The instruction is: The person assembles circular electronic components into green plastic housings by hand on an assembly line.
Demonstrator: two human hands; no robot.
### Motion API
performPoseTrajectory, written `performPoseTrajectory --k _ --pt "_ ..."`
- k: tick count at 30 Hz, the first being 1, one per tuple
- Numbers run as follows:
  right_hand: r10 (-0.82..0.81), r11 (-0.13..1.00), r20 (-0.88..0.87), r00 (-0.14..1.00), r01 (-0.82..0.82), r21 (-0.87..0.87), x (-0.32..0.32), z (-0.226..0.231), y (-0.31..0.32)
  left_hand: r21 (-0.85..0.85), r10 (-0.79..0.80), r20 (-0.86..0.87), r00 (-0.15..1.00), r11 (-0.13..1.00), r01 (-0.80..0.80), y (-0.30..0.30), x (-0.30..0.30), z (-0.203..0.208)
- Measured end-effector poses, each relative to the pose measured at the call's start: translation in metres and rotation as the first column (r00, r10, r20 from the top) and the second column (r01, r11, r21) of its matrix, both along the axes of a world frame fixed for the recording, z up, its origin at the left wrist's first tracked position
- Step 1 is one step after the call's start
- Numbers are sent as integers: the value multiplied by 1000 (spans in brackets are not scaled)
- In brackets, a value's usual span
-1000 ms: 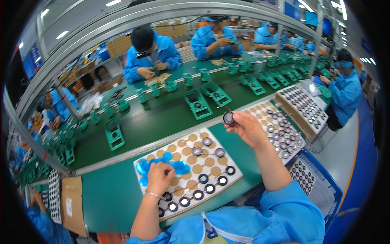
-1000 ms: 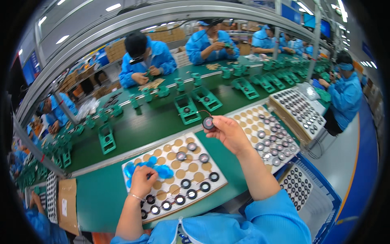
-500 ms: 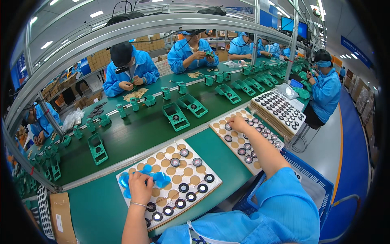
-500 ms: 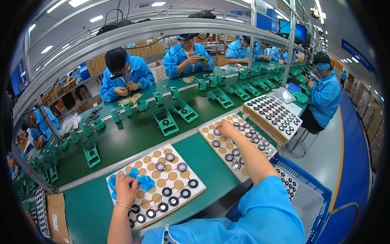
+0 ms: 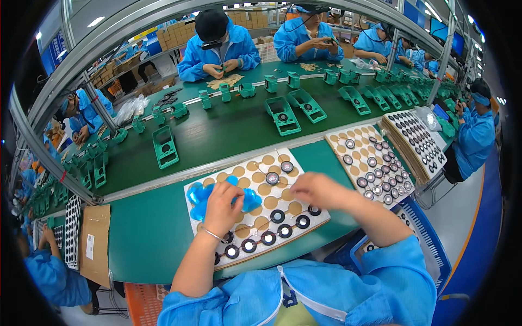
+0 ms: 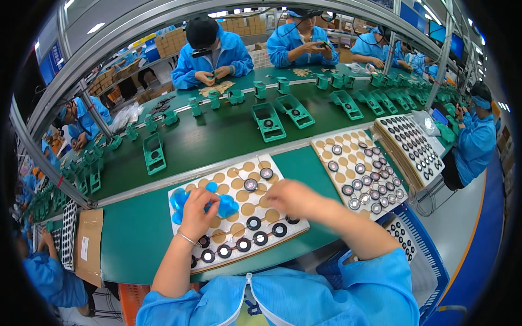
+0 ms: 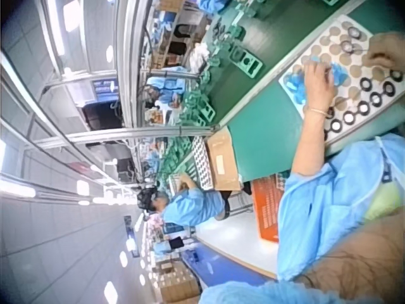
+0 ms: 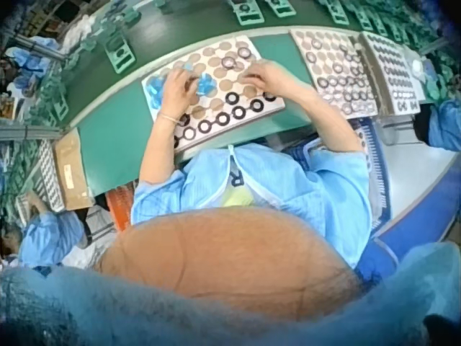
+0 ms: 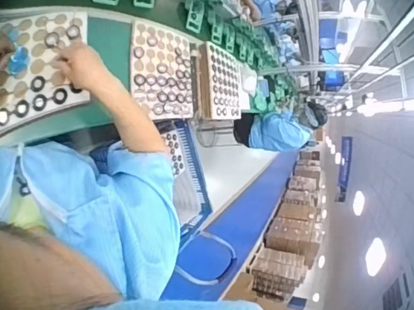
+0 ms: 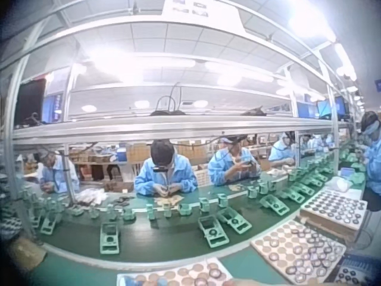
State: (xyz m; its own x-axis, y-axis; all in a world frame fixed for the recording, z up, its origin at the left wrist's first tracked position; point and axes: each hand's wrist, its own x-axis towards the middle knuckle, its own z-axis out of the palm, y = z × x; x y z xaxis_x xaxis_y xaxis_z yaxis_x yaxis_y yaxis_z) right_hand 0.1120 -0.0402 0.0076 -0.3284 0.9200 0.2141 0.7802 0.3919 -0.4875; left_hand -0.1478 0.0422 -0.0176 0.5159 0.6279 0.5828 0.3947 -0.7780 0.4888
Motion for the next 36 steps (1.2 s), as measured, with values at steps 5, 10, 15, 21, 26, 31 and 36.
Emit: performPoseTrajectory --k 5,10,15,21,26,31,36 --pt "206 936 301 931 -277 218 -57 -26 -8 -33 -132 -59 989 991 130 -7 10 5" --pt "122 881 455 882 -308 360 -83 -25 -15 55 -62 -29 998 996 64 -8 1 5" --pt "73 924 347 935 -194 329 -72 -37 -9 -63 -32 57 998 997 35 -13 6 3" --pt "4 988 -533 846 80 134 -75 -25 -8 -738 -178 380 908 534 413 -20 5 6" --pt "80 971 -525 847 51 231 -85 -26 7 -769 -129 560 818 287 572 -17 5 7" --pt "41 999 -557 830 -35 21 -80 -9 8 -788 -19 607 795 120 604 -6 -1 -3" --pt "121 990 -613 781 -143 13 -74 -8 11 -724 24 689 724 75 686 -6 -4 4"
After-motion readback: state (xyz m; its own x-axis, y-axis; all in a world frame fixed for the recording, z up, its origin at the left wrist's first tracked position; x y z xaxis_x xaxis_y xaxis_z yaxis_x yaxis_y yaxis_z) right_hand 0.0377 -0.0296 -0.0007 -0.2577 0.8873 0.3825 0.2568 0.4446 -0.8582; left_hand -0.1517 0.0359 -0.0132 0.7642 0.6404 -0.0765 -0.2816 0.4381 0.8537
